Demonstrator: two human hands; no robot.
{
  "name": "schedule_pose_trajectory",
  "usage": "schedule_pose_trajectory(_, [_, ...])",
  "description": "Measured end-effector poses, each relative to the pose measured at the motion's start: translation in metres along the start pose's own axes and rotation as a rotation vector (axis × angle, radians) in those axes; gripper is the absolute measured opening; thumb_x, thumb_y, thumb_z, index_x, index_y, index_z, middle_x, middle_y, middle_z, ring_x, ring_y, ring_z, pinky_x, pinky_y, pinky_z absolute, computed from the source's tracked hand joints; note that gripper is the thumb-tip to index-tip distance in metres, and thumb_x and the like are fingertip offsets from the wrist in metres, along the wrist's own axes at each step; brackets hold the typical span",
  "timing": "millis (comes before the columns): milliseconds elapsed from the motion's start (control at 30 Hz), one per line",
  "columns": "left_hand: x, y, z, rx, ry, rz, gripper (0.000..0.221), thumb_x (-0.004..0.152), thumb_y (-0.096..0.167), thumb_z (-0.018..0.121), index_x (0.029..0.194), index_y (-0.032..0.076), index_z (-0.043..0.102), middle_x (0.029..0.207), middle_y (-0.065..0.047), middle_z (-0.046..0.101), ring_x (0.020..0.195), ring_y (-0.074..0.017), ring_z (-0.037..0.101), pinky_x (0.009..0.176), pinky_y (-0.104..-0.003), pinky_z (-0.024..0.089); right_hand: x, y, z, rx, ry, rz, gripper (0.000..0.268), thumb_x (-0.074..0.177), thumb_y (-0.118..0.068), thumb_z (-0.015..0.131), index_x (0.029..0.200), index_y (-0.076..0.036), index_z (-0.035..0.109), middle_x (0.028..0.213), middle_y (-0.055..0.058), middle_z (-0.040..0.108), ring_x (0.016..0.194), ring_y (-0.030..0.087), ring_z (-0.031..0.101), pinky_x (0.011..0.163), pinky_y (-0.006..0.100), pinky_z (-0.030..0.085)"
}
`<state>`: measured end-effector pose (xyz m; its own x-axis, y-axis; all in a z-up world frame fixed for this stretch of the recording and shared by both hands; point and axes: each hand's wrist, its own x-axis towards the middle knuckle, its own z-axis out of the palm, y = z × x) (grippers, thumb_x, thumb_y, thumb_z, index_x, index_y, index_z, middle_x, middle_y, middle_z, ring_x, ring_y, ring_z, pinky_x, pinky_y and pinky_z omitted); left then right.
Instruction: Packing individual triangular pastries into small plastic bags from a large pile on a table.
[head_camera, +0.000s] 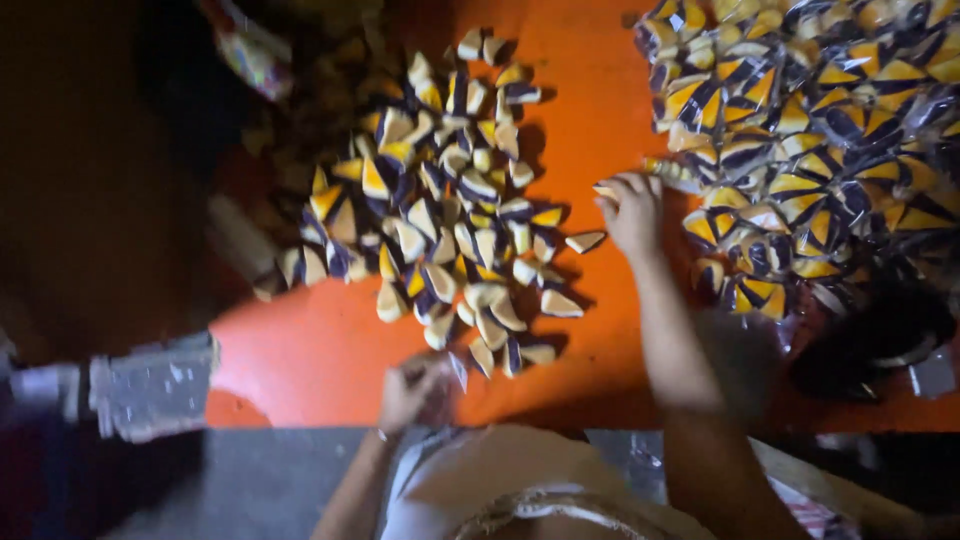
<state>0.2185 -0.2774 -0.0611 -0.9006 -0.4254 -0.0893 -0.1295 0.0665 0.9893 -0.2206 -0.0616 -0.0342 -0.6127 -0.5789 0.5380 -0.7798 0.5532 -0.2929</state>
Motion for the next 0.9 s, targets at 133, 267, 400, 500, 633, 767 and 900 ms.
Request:
schedule_pose_trajectory(133, [-0.006, 0.052, 0.014, 0.364, 0.094, -0.117, 0.012, 0.086, 0.015, 0.070, 0.082, 0.009, 0.079, 0.082, -0.016, 0.078, 0.081, -0.0411, 0.074, 0.069, -0.048, 0.057, -0.016, 0.030, -0.009, -0.300, -0.308, 0.013, 0.038, 0.077, -0.033, 0.087, 0.111, -0.026, 0.072, 0.113, 0.002, 0.064, 0.103, 0.031, 0.061, 0.090, 0.042, 0.050])
schedule_pose_trajectory(267, [-0.021, 0.138, 0.038, 0.430, 0.129, -0.195, 0.013, 0.082, 0.009, 0.066, 0.075, 0.013, 0.076, 0.058, -0.005, 0.072, 0.051, -0.0270, 0.069, 0.055, -0.035, 0.053, -0.020, 0.053, -0.026, -0.382, -0.108, -0.142, 0.020, 0.078, -0.023, 0.078, 0.096, -0.014, 0.074, 0.085, 0.011, 0.067, 0.075, 0.032, 0.070, 0.071, 0.041, 0.057])
schedule_pose_trajectory(400, [-0.046, 0.149, 0.052, 0.192, 0.224, -0.230, 0.027, 0.081, -0.003, 0.053, 0.086, 0.006, 0.078, 0.084, -0.013, 0.080, 0.043, -0.0184, 0.064, 0.052, -0.031, 0.053, -0.090, 0.028, -0.066, 0.204, 0.065, 0.070, 0.034, 0.083, -0.017, 0.094, 0.103, -0.011, 0.067, 0.087, 0.011, 0.065, 0.083, 0.035, 0.066, 0.086, 0.039, 0.053])
schedule_pose_trajectory(500, [-0.052, 0.149, 0.070, 0.125, 0.256, -0.244, 0.041, 0.081, -0.010, 0.045, 0.088, 0.004, 0.083, 0.092, -0.015, 0.082, 0.039, -0.0204, 0.066, 0.046, -0.032, 0.053, -0.123, 0.014, -0.072, 0.218, -0.127, 0.237, 0.054, 0.082, -0.028, 0.091, 0.129, -0.016, 0.067, 0.101, 0.021, 0.071, 0.097, 0.042, 0.071, 0.087, 0.050, 0.056])
schedule_pose_trajectory(633, [-0.034, 0.150, 0.112, 0.203, 0.142, -0.334, 0.040, 0.086, 0.002, 0.053, 0.114, 0.015, 0.079, 0.093, -0.014, 0.077, 0.087, -0.0311, 0.074, 0.085, -0.043, 0.055, -0.082, -0.009, -0.067, 0.389, -0.265, 0.071, 0.052, 0.088, -0.020, 0.082, 0.135, -0.011, 0.063, 0.125, 0.021, 0.067, 0.116, 0.040, 0.064, 0.100, 0.049, 0.053])
schedule_pose_trajectory(767, [-0.010, 0.181, 0.134, 0.240, -0.039, -0.353, 0.045, 0.085, 0.017, 0.055, 0.125, 0.027, 0.073, 0.066, -0.009, 0.070, 0.075, -0.0278, 0.075, 0.077, -0.040, 0.055, -0.062, -0.008, -0.026, 0.425, -0.384, -0.344, 0.049, 0.098, -0.011, 0.064, 0.145, -0.008, 0.052, 0.140, 0.017, 0.055, 0.132, 0.037, 0.054, 0.112, 0.047, 0.046])
schedule_pose_trajectory(900, [0.013, 0.125, 0.117, 0.213, -0.038, -0.328, 0.044, 0.084, 0.022, 0.057, 0.124, 0.032, 0.072, 0.064, -0.001, 0.070, 0.070, -0.0177, 0.072, 0.077, -0.034, 0.055, -0.063, -0.017, -0.034, 0.331, -0.347, -0.323, 0.053, 0.100, -0.010, 0.061, 0.152, -0.019, 0.051, 0.139, 0.009, 0.057, 0.129, 0.029, 0.058, 0.107, 0.042, 0.050])
